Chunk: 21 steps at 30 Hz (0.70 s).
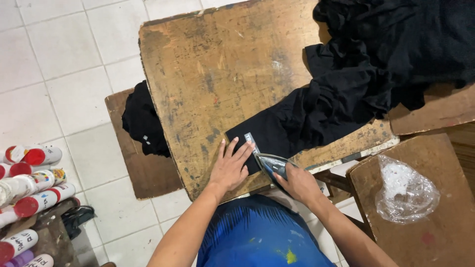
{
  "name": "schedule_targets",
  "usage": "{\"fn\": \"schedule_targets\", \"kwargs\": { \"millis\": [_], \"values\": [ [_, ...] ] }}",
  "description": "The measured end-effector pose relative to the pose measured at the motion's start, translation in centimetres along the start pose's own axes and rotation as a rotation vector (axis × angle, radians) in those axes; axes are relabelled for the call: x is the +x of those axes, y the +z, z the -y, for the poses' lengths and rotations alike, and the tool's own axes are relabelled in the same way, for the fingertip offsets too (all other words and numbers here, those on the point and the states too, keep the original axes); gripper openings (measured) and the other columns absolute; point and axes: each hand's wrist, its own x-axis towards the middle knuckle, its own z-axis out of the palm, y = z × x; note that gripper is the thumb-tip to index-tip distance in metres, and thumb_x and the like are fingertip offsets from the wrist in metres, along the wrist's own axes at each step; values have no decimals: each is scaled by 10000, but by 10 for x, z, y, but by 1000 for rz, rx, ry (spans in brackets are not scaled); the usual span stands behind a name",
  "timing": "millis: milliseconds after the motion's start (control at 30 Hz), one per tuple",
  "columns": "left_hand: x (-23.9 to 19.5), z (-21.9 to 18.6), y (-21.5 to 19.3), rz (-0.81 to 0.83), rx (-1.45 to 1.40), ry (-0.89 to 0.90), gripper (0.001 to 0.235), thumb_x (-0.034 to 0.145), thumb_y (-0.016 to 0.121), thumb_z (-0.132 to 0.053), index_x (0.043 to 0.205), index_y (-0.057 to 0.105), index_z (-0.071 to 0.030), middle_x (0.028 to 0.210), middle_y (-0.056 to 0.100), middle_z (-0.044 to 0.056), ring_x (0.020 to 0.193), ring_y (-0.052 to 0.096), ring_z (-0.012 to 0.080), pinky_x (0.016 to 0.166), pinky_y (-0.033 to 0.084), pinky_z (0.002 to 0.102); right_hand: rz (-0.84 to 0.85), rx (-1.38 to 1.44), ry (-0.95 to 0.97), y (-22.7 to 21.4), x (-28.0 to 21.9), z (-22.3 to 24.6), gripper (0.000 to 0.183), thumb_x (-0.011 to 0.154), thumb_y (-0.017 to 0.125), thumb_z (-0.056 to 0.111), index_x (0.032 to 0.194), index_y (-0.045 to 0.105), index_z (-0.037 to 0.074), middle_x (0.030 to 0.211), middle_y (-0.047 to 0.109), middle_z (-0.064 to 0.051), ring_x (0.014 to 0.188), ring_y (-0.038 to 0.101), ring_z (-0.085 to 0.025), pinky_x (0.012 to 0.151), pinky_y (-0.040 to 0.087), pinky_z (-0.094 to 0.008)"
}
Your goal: The person irons a black garment on a wooden board, smoothing the fabric and applying heat with an iron. They then place a small rectangular label on the garment and iron over it to adhere it.
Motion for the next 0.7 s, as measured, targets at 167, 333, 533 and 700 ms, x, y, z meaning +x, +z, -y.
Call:
{"fn": "schedule_targets", "kwargs": {
  "millis": [167, 333, 533, 700],
  "values": [
    [2, 2, -2, -5, -83, -38, 795, 907, 398, -342, 1647, 123, -251, 1662, 257, -26, 1544, 115, 316, 1255, 20, 594, -10, 34, -38, -9, 0, 1, 491, 980, 449, 565, 912, 556, 91, 796, 711, -218, 850, 750, -419, 750, 590, -476],
    [0, 0, -8, 10, -178, -46, 787, 926, 381, -330, 1650, 100, -203, 1642, 302, 16, 1542, 118, 328, 1254, -13, 582, 39, 97, -11, -9, -9, 2, 543, 973, 453, 590, 996, 552, 57, 906, 728, -260, 943, 730, -456, 793, 573, -522],
    [1, 1, -10, 38, -234, -57, 796, 930, 385, -322, 1654, 80, -192, 1652, 290, 21, 1551, 96, 324, 1261, -36, 573, -28, 142, 40, -12, -4, 16, 505, 990, 451, 554, 1008, 574, 64, 891, 735, -238, 903, 750, -421, 750, 582, -494],
    [0, 0, -17, 65, -258, -69, 784, 941, 371, -330, 1651, 72, -184, 1658, 278, 6, 1552, 91, 312, 1263, -43, 562, -29, 159, 30, -26, -3, 33, 494, 998, 460, 526, 986, 571, 45, 885, 725, -259, 898, 743, -442, 754, 589, -501]
  ]
}}
